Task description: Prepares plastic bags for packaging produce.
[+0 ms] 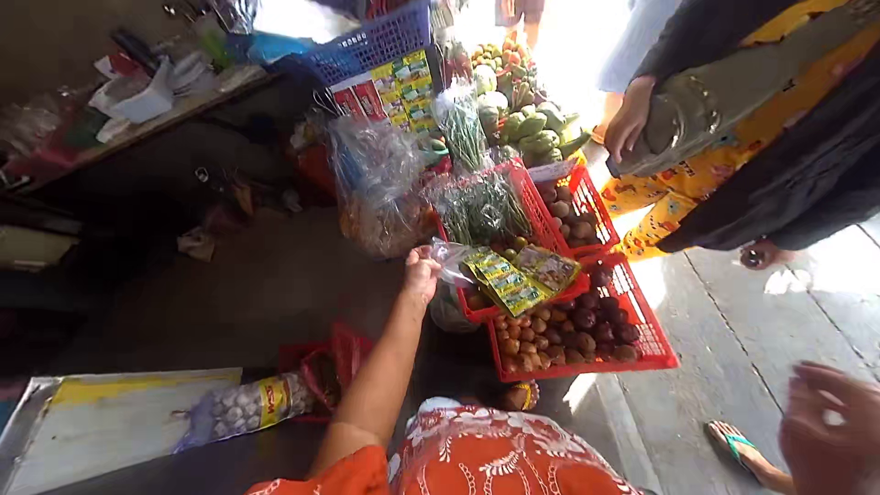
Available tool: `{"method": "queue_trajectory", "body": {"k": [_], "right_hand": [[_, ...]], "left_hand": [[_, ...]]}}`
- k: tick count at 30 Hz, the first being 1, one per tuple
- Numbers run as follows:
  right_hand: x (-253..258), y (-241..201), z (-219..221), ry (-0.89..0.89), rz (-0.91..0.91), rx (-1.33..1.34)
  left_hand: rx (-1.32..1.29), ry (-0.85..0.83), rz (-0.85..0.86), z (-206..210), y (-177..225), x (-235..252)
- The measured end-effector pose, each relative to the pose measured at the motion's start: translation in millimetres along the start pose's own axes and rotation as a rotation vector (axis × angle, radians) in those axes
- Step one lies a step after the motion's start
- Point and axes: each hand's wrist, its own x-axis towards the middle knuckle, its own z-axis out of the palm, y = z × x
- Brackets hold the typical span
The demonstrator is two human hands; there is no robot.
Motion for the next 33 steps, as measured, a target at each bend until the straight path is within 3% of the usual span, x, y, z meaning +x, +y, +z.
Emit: {"method": "queue_trajectory", "body": {"k": [3,6,11,15,19,22,25,28,33], "right_hand": [[43,-11,66,-0.178,-0.585,0.153],[63,-56,110,-0.303,-0.765,0.123],[80,-115,133,-0.417,-0.790,0.012],[95,-159,134,-0.437,-0.819,-0.011],[114,-228,128,-0.450,-0.817,-0.092],[130,-283,141,-0.383,-0.902,-0.141],[140,-343,159,-0.400,-0.953,-0.168],[142,-399,178,-0.499,-0.987,-0.161],[141,-480,188,-0.599,-1.089,-0.088]], "left_hand": [[-0.040,0.048,0.013,8,7,22],[-0.028,0.103,0.100,10,46,31],[0.112,0.133,0.451,-51,155,102],[0.014,0.302,0.667,-97,280,163],[0.102,0.373,0.962,-142,397,223],[0.527,0.270,0.818,-151,455,243],[0.832,0.046,0.732,-149,483,261],[0.847,-0.174,0.789,-147,496,277],[0.892,-0.360,0.604,-130,500,289]]}}
